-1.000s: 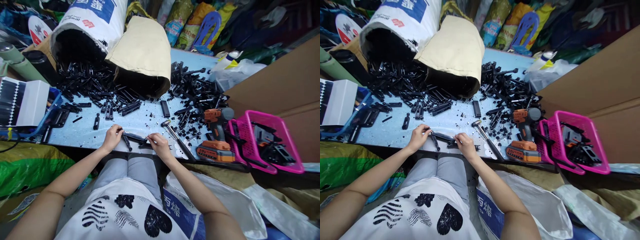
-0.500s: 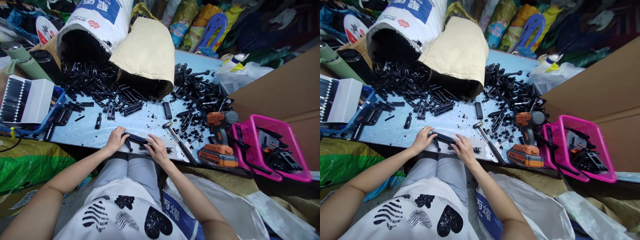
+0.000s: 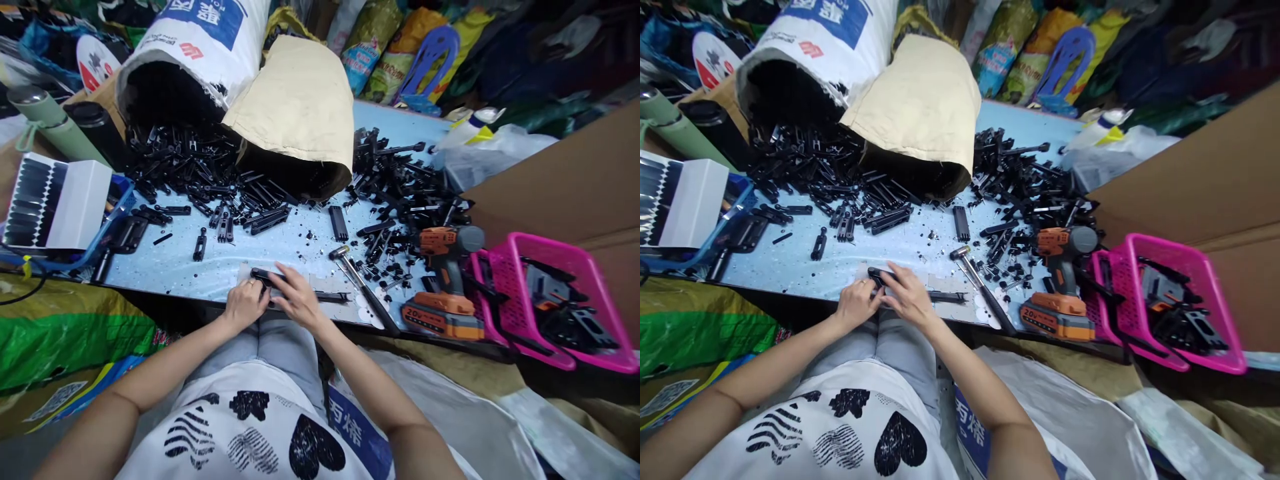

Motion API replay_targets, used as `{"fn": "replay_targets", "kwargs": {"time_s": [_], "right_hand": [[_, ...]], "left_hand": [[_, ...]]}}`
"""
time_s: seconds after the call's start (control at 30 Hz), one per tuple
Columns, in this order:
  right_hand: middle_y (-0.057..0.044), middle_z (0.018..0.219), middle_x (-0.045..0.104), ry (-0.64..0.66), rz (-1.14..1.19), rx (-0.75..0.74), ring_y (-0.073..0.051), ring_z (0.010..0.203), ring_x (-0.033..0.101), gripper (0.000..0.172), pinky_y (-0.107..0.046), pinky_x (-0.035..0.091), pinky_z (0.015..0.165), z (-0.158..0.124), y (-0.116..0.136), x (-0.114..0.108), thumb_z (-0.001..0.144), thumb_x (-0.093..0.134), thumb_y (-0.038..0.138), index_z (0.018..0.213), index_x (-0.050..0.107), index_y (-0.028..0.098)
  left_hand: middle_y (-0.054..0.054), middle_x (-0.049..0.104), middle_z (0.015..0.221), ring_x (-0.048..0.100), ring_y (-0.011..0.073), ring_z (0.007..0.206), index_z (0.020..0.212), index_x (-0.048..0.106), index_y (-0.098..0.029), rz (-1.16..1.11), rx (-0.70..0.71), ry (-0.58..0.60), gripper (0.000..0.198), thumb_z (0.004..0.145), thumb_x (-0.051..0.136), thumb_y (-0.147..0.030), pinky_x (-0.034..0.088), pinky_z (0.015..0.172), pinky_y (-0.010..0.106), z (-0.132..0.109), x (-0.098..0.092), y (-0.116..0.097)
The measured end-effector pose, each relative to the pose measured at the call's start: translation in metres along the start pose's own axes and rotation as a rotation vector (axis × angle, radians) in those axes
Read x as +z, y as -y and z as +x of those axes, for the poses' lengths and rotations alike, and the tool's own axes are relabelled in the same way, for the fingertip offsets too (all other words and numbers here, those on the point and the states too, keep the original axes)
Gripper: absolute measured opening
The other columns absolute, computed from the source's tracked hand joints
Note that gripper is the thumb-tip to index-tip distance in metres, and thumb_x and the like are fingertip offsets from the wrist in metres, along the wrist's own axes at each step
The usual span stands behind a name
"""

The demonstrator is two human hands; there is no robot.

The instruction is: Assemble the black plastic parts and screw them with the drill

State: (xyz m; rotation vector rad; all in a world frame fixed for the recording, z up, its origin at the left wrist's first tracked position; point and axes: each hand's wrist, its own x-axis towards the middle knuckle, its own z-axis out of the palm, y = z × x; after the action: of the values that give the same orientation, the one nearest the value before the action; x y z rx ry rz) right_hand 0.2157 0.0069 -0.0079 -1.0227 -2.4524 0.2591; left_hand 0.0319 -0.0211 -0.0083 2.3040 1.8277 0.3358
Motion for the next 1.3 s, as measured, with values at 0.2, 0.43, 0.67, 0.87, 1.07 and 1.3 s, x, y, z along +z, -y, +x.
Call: {"fn": "replay_targets", "kwargs": {"time_s": [0.2, 0.43, 0.67, 0.87, 1.07, 1.3], "right_hand": [[-0.015, 0.092, 0.063, 0.038, -0.418, 0.209, -0.025, 0.086, 0.057, 0.061, -0.034, 0.041, 0.074, -0.060, -0.061, -0.032, 0.078, 0.048, 0.070, 0.091, 0.065, 0.012], [-0.004, 0.056, 0.051, 0.133, -0.284, -0.021, -0.013, 0.053, 0.046, 0.063, -0.026, 0.026, 0.052, -0.050, -0.062, -0.047, 0.081, 0.039, 0.072, 0.057, 0.054, 0.016], [0.001, 0.050, 0.039, 0.202, 0.263, -0.323, -0.012, 0.047, 0.039, 0.061, -0.028, 0.025, 0.048, -0.032, -0.007, -0.104, 0.082, 0.032, 0.073, 0.054, 0.044, 0.020], [-0.002, 0.056, 0.044, -0.079, 0.681, -0.316, -0.015, 0.052, 0.048, 0.074, -0.030, 0.040, 0.051, -0.044, 0.055, -0.038, 0.069, 0.016, 0.088, 0.062, 0.048, 0.022], [-0.014, 0.111, 0.051, -0.540, 0.291, 0.236, -0.025, 0.105, 0.052, 0.063, -0.045, 0.046, 0.085, -0.004, 0.003, 0.023, 0.090, 0.007, 0.061, 0.109, 0.052, 0.021], [-0.022, 0.117, 0.054, -0.296, -0.297, 0.720, -0.034, 0.111, 0.045, 0.050, -0.049, 0.035, 0.090, 0.059, -0.168, -0.027, 0.087, 0.046, 0.046, 0.121, 0.049, 0.009]], "left_hand": [[0.017, 0.062, 0.110, 0.059, 0.0238, 0.097, 0.126, 0.050, -0.009, 0.131, 0.745, -0.045, 0.047, 0.092, 0.044, -0.040, 0.042, 0.079, 0.033, 0.045, 0.004, 0.020], [0.012, 0.064, 0.075, 0.061, 0.0200, 0.069, 0.078, 0.063, -0.013, 0.051, 0.500, 0.106, 0.051, 0.094, 0.031, -0.050, 0.041, 0.059, 0.028, 0.057, -0.007, 0.007], [0.006, 0.058, 0.057, 0.056, 0.0151, 0.053, 0.068, 0.059, -0.021, -0.571, 0.608, 0.042, 0.063, 0.095, 0.011, -0.051, 0.042, 0.054, 0.028, -0.014, -0.057, -0.006], [0.005, 0.060, 0.058, 0.058, 0.0148, 0.054, 0.080, 0.063, -0.022, -1.022, 0.757, -0.198, 0.074, 0.090, 0.001, -0.060, 0.046, 0.054, 0.028, -0.050, -0.065, -0.050], [0.015, 0.066, 0.099, 0.061, 0.0246, 0.096, 0.124, 0.056, -0.017, -0.591, 0.652, -0.323, 0.088, 0.079, 0.012, -0.078, 0.048, 0.081, 0.035, -0.009, -0.019, -0.053], [0.021, 0.061, 0.103, 0.057, 0.0303, 0.095, 0.129, 0.053, -0.014, -0.046, 0.281, -0.058, 0.080, 0.077, 0.042, -0.073, 0.042, 0.079, 0.037, 0.106, 0.015, 0.007]]}}
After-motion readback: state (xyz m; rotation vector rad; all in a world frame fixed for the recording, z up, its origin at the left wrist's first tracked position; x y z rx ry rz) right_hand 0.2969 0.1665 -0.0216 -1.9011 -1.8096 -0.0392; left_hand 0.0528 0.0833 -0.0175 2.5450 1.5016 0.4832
